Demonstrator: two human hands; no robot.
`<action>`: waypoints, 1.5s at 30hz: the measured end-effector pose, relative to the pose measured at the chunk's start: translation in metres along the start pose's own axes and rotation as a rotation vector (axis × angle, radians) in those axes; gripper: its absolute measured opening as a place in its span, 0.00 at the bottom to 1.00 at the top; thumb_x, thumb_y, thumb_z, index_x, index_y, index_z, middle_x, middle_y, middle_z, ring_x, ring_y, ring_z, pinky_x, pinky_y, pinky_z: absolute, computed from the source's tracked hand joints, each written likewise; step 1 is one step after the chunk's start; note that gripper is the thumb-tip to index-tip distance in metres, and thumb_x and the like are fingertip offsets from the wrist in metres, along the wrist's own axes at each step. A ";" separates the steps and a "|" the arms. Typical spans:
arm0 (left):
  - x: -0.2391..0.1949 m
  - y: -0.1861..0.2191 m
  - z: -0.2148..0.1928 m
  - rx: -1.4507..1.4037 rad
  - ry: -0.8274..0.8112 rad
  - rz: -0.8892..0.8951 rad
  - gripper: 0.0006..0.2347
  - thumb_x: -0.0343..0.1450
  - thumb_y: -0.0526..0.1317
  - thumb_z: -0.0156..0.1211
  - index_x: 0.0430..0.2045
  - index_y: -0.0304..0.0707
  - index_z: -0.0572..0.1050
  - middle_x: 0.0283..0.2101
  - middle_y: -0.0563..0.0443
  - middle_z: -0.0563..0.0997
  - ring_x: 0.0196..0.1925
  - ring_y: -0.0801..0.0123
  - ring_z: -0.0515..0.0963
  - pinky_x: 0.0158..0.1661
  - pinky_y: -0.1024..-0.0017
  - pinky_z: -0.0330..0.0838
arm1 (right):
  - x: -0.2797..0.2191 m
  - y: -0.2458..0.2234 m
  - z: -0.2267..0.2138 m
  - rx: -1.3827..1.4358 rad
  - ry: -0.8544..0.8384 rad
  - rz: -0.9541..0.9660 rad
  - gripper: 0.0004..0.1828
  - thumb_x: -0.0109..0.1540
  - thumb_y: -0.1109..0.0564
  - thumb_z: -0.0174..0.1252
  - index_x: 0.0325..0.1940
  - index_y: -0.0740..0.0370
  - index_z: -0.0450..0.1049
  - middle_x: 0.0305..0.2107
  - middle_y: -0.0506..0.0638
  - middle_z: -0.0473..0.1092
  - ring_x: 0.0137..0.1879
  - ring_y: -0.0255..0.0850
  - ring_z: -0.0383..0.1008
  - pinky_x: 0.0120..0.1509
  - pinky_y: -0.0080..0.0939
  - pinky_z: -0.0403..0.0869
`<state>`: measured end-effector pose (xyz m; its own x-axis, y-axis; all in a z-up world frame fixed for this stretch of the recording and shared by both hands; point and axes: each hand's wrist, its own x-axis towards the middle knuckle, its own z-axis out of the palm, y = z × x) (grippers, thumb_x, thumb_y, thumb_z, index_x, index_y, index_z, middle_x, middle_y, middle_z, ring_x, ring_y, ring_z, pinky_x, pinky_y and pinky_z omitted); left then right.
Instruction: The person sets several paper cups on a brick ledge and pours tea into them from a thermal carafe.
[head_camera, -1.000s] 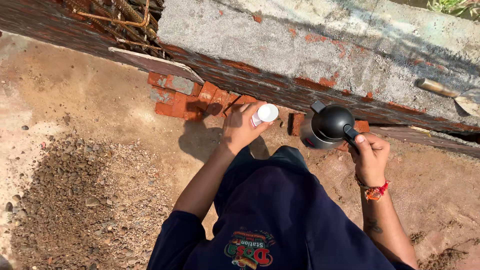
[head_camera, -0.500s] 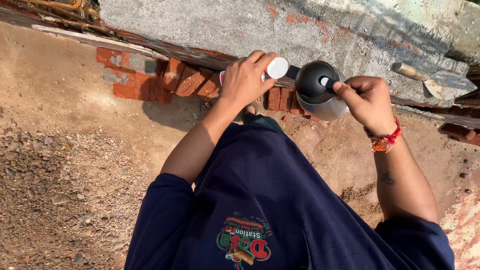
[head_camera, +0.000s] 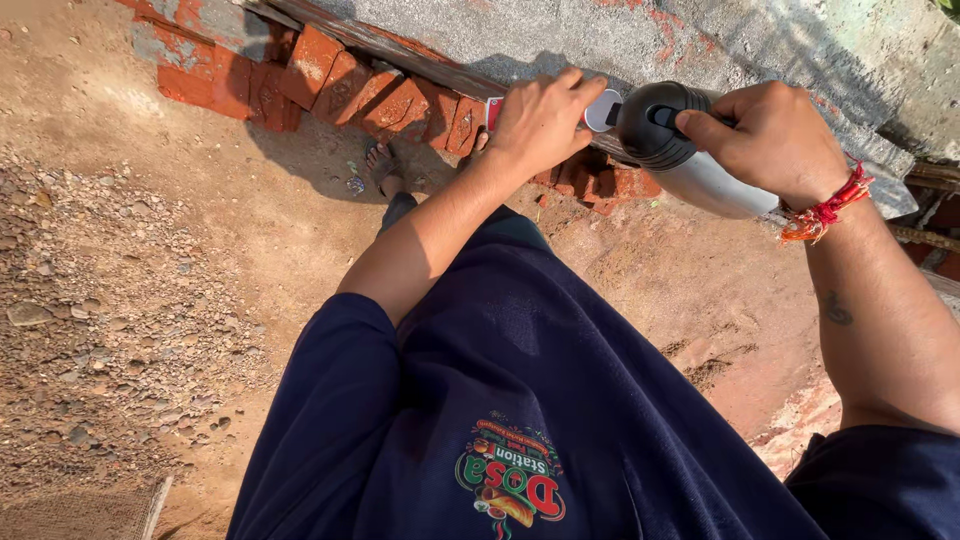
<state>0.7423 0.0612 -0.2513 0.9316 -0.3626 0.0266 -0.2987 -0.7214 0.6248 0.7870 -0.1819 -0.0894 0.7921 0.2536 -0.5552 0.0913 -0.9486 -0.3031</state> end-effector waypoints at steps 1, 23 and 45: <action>0.002 0.000 0.005 -0.006 -0.003 0.002 0.26 0.59 0.42 0.75 0.52 0.43 0.76 0.44 0.43 0.80 0.34 0.53 0.86 0.33 0.56 0.80 | 0.002 0.000 -0.002 -0.040 -0.028 0.011 0.23 0.69 0.39 0.64 0.36 0.63 0.83 0.16 0.58 0.69 0.22 0.46 0.70 0.31 0.49 0.68; 0.028 0.023 0.032 0.009 0.020 -0.008 0.23 0.60 0.46 0.74 0.49 0.45 0.74 0.35 0.50 0.79 0.31 0.63 0.86 0.28 0.64 0.81 | 0.031 -0.005 -0.037 -0.402 -0.126 -0.066 0.25 0.68 0.33 0.59 0.46 0.55 0.85 0.21 0.61 0.74 0.26 0.53 0.77 0.35 0.50 0.77; 0.045 0.026 0.042 -0.021 0.164 -0.041 0.23 0.60 0.46 0.75 0.48 0.41 0.75 0.34 0.49 0.80 0.28 0.63 0.85 0.25 0.65 0.79 | 0.050 -0.018 -0.049 -0.637 -0.205 -0.049 0.31 0.72 0.32 0.55 0.37 0.60 0.85 0.13 0.59 0.71 0.19 0.48 0.74 0.25 0.47 0.75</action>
<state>0.7676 0.0011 -0.2668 0.9648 -0.2307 0.1265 -0.2568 -0.7206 0.6440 0.8545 -0.1616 -0.0736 0.6533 0.2705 -0.7072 0.5123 -0.8456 0.1499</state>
